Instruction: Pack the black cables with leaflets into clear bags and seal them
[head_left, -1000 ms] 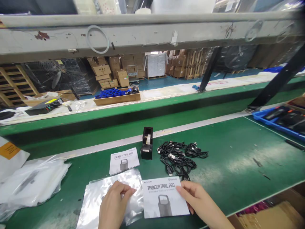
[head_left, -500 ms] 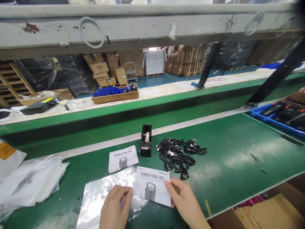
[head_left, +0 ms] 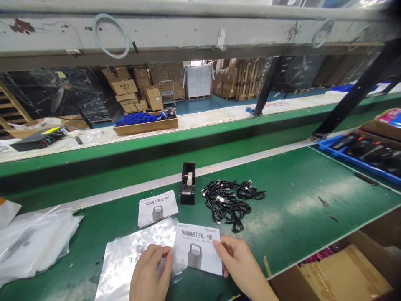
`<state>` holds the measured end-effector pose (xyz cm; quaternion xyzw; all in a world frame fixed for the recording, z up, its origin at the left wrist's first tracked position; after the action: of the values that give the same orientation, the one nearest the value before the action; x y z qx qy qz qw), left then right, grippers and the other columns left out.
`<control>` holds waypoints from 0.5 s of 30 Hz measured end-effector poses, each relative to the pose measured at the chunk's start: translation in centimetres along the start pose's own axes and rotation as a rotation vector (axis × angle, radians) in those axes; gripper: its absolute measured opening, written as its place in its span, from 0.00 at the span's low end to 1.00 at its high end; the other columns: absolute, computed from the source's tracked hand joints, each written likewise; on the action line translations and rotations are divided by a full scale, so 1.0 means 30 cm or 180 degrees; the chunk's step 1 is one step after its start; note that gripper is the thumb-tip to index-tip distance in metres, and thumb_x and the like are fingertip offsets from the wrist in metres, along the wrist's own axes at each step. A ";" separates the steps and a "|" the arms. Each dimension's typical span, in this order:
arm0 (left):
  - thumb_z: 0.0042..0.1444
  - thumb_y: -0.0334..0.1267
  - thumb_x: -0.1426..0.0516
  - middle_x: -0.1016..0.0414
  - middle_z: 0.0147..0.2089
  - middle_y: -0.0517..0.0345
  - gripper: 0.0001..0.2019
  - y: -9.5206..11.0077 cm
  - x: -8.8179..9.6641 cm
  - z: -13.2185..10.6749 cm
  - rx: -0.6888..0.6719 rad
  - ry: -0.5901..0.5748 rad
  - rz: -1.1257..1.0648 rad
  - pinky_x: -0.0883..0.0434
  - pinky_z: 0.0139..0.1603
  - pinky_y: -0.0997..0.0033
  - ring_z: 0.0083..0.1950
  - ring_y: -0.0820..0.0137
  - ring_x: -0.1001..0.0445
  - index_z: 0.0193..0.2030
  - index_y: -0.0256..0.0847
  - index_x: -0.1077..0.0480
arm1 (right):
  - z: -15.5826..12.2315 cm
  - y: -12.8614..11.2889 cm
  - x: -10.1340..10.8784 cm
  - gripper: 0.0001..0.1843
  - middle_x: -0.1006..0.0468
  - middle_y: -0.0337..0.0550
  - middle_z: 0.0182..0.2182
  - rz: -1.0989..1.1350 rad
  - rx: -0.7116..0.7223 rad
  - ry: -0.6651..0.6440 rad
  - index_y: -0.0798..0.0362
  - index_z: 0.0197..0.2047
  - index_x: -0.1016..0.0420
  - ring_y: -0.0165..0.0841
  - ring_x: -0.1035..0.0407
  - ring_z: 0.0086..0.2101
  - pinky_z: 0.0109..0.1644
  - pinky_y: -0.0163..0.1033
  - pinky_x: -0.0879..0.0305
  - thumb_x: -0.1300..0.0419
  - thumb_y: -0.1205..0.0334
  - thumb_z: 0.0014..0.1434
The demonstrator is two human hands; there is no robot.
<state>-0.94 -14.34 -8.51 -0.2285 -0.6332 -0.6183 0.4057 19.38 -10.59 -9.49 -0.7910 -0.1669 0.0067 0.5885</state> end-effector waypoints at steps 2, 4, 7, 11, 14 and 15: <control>0.54 0.47 0.52 0.31 0.30 0.60 0.12 0.001 -0.002 -0.003 -0.0030 0.0074 -0.0007 0.35 0.37 0.69 0.33 0.67 0.32 0.29 0.46 0.31 | -0.010 0.015 0.000 0.20 0.35 0.33 0.13 0.0017 -0.0163 -0.0263 0.55 0.21 0.38 0.23 0.43 0.13 0.16 0.28 0.49 0.50 0.47 0.54; 0.54 0.47 0.51 0.31 0.30 0.60 0.12 0.001 -0.004 -0.007 -0.0060 0.0151 -0.0025 0.35 0.36 0.69 0.32 0.67 0.32 0.29 0.46 0.32 | -0.015 0.026 0.003 0.20 0.35 0.33 0.12 0.0055 -0.0305 -0.0453 0.55 0.21 0.38 0.22 0.45 0.12 0.15 0.27 0.50 0.50 0.47 0.54; 0.54 0.46 0.50 0.32 0.30 0.60 0.11 0.001 -0.012 -0.013 -0.0165 0.0205 -0.0085 0.35 0.35 0.71 0.32 0.69 0.32 0.29 0.46 0.32 | -0.008 0.023 0.006 0.19 0.37 0.32 0.11 0.0019 -0.0382 -0.0587 0.55 0.22 0.37 0.21 0.46 0.11 0.13 0.26 0.51 0.49 0.48 0.53; 0.54 0.45 0.49 0.32 0.31 0.60 0.09 0.000 -0.024 -0.020 -0.0300 0.0219 -0.0314 0.36 0.38 0.71 0.35 0.69 0.32 0.30 0.46 0.31 | 0.012 -0.021 0.002 0.19 0.34 0.33 0.13 0.0285 -0.0368 -0.1009 0.57 0.24 0.35 0.21 0.43 0.12 0.15 0.25 0.48 0.48 0.48 0.52; 0.53 0.44 0.48 0.33 0.31 0.60 0.08 0.005 -0.026 -0.023 -0.0331 0.0146 -0.0662 0.37 0.37 0.73 0.35 0.69 0.32 0.30 0.45 0.31 | 0.034 -0.059 -0.022 0.19 0.28 0.39 0.19 0.0756 -0.0333 -0.1605 0.59 0.25 0.32 0.23 0.34 0.19 0.25 0.29 0.37 0.45 0.49 0.50; 0.53 0.43 0.48 0.33 0.31 0.60 0.08 0.009 -0.025 -0.025 -0.0363 0.0129 -0.0797 0.37 0.36 0.73 0.34 0.70 0.33 0.29 0.45 0.31 | 0.045 -0.066 -0.038 0.18 0.28 0.39 0.20 0.0853 -0.0356 -0.1745 0.59 0.25 0.31 0.24 0.32 0.21 0.28 0.31 0.35 0.43 0.49 0.48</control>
<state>-0.13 -14.87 -9.01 -0.1579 -0.6122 -0.7035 0.3245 17.51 -9.14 -8.26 -0.8059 -0.2137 0.2882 0.4709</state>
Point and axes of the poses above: each hand's wrist, its own z-axis towards the middle knuckle, its own x-axis out of the back of the hand, y = z × x, the point moved 2 cm from there along z, towards the middle knuckle
